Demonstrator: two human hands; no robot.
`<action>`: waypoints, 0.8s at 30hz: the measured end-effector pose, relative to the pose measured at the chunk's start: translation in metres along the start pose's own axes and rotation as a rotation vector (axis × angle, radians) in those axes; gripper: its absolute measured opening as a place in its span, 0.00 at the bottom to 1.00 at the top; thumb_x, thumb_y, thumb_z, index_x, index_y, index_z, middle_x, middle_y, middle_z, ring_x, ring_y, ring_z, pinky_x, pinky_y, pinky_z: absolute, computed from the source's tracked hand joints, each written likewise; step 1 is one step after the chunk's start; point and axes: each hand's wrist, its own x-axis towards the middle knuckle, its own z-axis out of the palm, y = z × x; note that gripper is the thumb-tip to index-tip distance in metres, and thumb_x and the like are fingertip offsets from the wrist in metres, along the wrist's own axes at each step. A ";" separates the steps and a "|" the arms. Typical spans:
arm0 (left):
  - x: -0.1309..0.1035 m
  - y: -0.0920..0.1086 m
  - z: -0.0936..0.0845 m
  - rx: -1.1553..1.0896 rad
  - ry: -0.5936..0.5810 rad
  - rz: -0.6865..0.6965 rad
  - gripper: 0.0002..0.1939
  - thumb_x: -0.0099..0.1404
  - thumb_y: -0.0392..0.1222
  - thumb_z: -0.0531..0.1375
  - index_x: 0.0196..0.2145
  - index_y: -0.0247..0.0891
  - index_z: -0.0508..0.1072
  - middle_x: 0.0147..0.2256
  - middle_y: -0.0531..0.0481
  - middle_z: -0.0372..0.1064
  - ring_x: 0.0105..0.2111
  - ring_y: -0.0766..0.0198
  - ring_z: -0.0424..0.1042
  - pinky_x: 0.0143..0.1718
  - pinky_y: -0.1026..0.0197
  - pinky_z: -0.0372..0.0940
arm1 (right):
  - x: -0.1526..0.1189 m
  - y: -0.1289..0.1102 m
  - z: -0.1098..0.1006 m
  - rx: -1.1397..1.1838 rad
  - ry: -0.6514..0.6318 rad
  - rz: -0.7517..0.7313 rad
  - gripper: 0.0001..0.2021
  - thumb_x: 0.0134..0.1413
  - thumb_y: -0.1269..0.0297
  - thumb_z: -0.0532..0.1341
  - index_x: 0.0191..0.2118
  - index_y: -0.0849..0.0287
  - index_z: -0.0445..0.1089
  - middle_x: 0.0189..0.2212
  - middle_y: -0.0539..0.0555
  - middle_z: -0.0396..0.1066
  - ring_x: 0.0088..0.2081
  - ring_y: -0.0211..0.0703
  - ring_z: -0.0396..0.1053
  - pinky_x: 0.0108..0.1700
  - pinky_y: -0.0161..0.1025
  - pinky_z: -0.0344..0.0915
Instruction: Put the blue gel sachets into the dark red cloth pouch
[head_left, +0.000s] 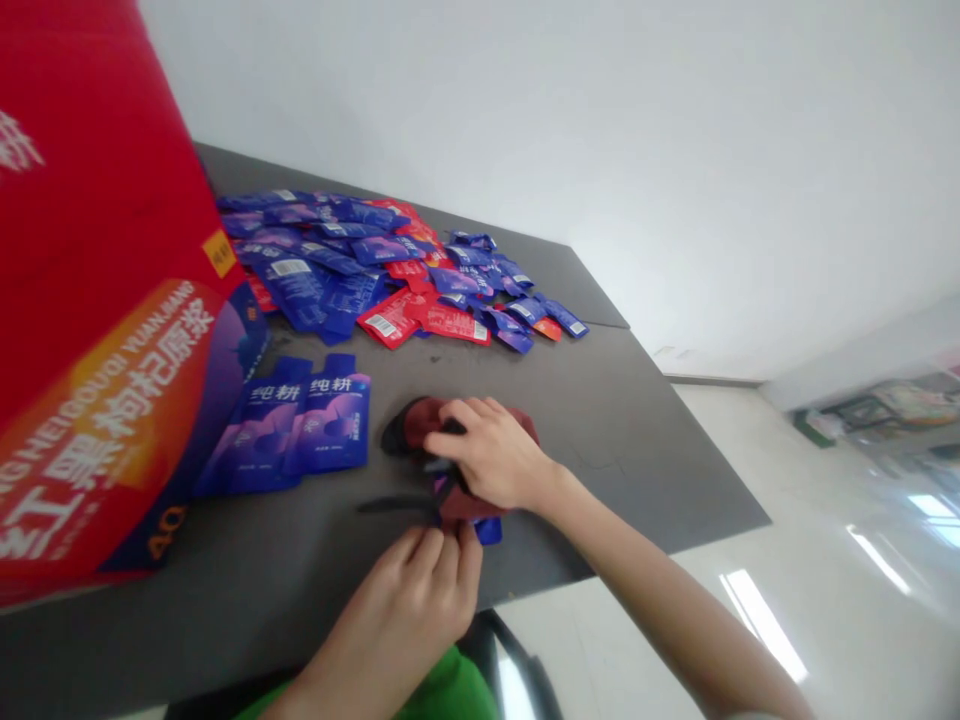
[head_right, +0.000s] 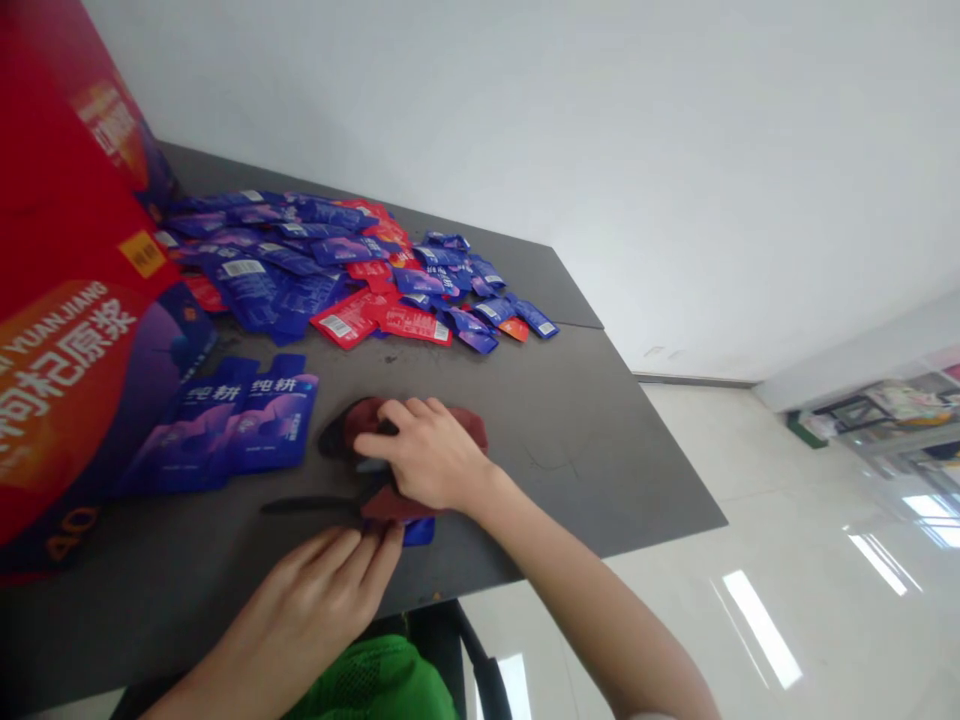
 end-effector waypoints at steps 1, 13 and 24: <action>0.001 0.000 0.000 0.010 0.009 0.007 0.16 0.52 0.25 0.54 0.39 0.29 0.73 0.27 0.46 0.72 0.27 0.63 0.68 0.29 0.62 0.65 | 0.010 0.015 0.005 -0.019 0.012 0.059 0.16 0.55 0.70 0.50 0.47 0.49 0.65 0.43 0.55 0.61 0.39 0.44 0.59 0.41 0.42 0.55; -0.001 0.004 0.001 -0.048 -0.037 -0.070 0.08 0.51 0.26 0.56 0.27 0.36 0.71 0.21 0.51 0.68 0.24 0.63 0.68 0.26 0.62 0.64 | -0.025 -0.028 -0.033 0.050 0.034 -0.082 0.11 0.55 0.68 0.52 0.42 0.50 0.67 0.42 0.54 0.61 0.39 0.44 0.58 0.39 0.41 0.54; 0.030 -0.022 -0.005 -0.865 0.139 -0.767 0.07 0.62 0.42 0.55 0.30 0.39 0.71 0.24 0.54 0.72 0.25 0.66 0.72 0.26 0.66 0.64 | -0.012 0.060 -0.045 0.089 0.717 0.360 0.14 0.59 0.68 0.46 0.45 0.57 0.65 0.42 0.56 0.62 0.45 0.43 0.62 0.46 0.40 0.59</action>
